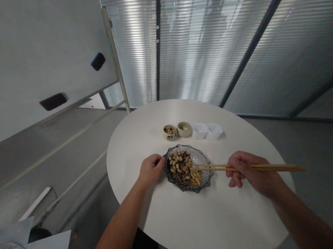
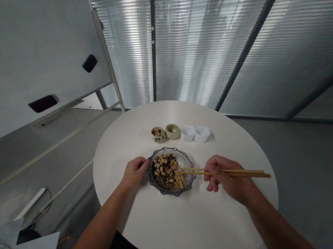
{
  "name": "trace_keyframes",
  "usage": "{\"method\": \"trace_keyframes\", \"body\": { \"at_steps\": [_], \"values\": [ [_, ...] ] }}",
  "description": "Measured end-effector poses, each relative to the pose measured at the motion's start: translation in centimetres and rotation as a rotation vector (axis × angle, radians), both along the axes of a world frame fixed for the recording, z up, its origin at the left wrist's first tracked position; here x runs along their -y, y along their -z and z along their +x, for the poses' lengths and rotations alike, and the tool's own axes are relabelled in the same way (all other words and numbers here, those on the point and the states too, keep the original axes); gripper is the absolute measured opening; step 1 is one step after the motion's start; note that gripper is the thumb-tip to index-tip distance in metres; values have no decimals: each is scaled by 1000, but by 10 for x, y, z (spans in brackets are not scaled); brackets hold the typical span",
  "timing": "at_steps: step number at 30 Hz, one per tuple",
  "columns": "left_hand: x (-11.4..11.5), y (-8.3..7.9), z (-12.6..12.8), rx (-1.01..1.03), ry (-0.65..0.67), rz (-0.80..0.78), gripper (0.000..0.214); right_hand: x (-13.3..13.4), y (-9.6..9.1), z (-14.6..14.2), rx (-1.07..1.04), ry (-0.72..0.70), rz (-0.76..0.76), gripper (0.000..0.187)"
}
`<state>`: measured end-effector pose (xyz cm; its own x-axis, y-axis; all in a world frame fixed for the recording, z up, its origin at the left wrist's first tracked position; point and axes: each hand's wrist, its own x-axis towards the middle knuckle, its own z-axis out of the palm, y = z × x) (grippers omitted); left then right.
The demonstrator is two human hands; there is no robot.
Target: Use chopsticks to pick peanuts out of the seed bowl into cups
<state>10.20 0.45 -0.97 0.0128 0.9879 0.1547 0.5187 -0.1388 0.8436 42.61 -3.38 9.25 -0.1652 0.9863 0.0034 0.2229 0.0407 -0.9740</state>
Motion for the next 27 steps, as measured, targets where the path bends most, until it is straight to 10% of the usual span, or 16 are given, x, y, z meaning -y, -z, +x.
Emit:
{"method": "trace_keyframes", "body": {
  "at_steps": [14, 27],
  "values": [
    [1, -2, 0, 14, -3, -16, 32, 17, 34, -7, 40, 136, -26, 47],
    [1, -2, 1, 12, -6, -12, 32, -15, 21, -22, -191, 337, 304, 35]
  ]
}}
